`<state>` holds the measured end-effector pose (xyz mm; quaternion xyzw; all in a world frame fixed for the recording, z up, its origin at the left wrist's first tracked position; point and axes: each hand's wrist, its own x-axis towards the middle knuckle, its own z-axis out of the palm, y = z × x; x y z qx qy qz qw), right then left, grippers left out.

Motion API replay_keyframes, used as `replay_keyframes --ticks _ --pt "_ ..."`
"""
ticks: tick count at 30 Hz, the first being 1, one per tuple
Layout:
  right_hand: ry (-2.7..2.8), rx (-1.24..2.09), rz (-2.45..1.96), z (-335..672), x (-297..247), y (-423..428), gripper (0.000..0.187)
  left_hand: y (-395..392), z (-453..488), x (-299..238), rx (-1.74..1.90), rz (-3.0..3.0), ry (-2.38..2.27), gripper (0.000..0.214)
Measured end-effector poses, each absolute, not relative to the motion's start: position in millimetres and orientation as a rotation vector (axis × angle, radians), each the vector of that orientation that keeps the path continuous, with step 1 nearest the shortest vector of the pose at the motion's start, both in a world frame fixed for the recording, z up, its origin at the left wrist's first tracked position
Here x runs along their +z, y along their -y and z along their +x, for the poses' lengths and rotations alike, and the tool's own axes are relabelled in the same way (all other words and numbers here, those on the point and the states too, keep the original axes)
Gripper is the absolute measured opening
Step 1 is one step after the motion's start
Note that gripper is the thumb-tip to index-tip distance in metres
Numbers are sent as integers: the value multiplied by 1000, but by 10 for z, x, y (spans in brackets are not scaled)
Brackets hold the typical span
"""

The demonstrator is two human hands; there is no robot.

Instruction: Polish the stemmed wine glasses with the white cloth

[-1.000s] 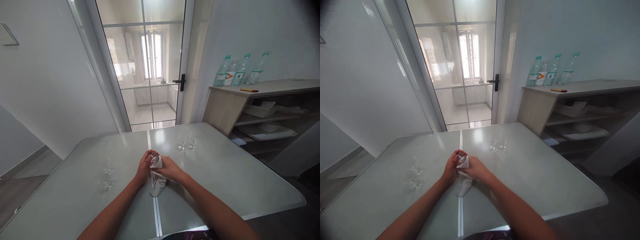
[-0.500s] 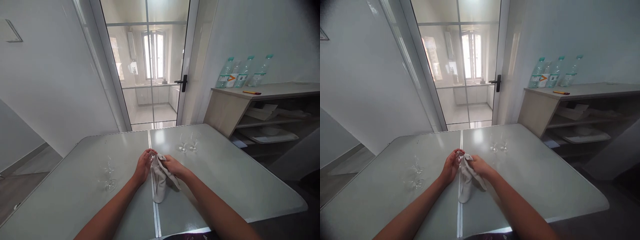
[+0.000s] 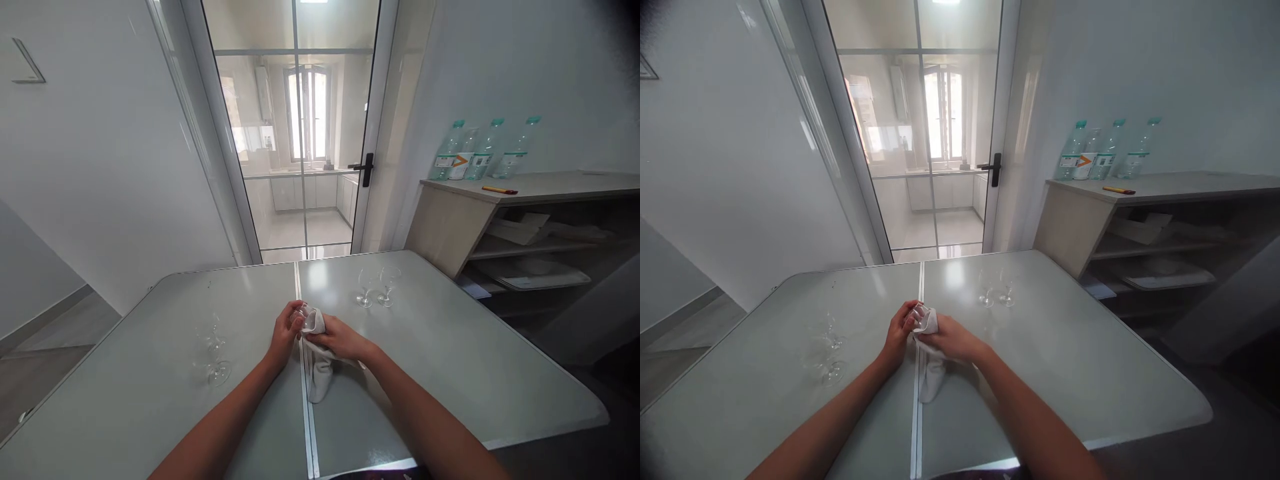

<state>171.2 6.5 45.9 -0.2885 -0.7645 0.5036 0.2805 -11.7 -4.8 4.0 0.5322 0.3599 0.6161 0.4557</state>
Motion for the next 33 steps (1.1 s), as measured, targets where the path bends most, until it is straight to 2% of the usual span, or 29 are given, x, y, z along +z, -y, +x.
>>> replay_keyframes --ticks 5,10,14,17,21,24,29,33 --pt "2126 1310 -701 1750 490 -98 26 57 -91 3 1475 1178 -836 46" --pt "2076 1123 -850 1748 378 -190 19 26 -76 28 1530 1146 -821 47" --pt "1594 829 -1120 1798 349 -219 16 19 -75 67 1612 1117 -824 44" --pt "1192 675 -1149 1841 383 -204 26 32 -75 83 1662 1135 -832 44" --pt "1232 822 -1067 1787 356 -201 36 46 -83 74 1644 1203 -780 51" --pt "1315 923 -1066 1731 299 -230 34 43 -89 54 1615 1244 -753 54" --pt "1280 743 -1209 1825 330 -268 22 67 -40 43 1533 1360 -717 53" --pt "1231 655 -1211 1873 348 -279 26 103 -6 42 1518 1383 -714 54"
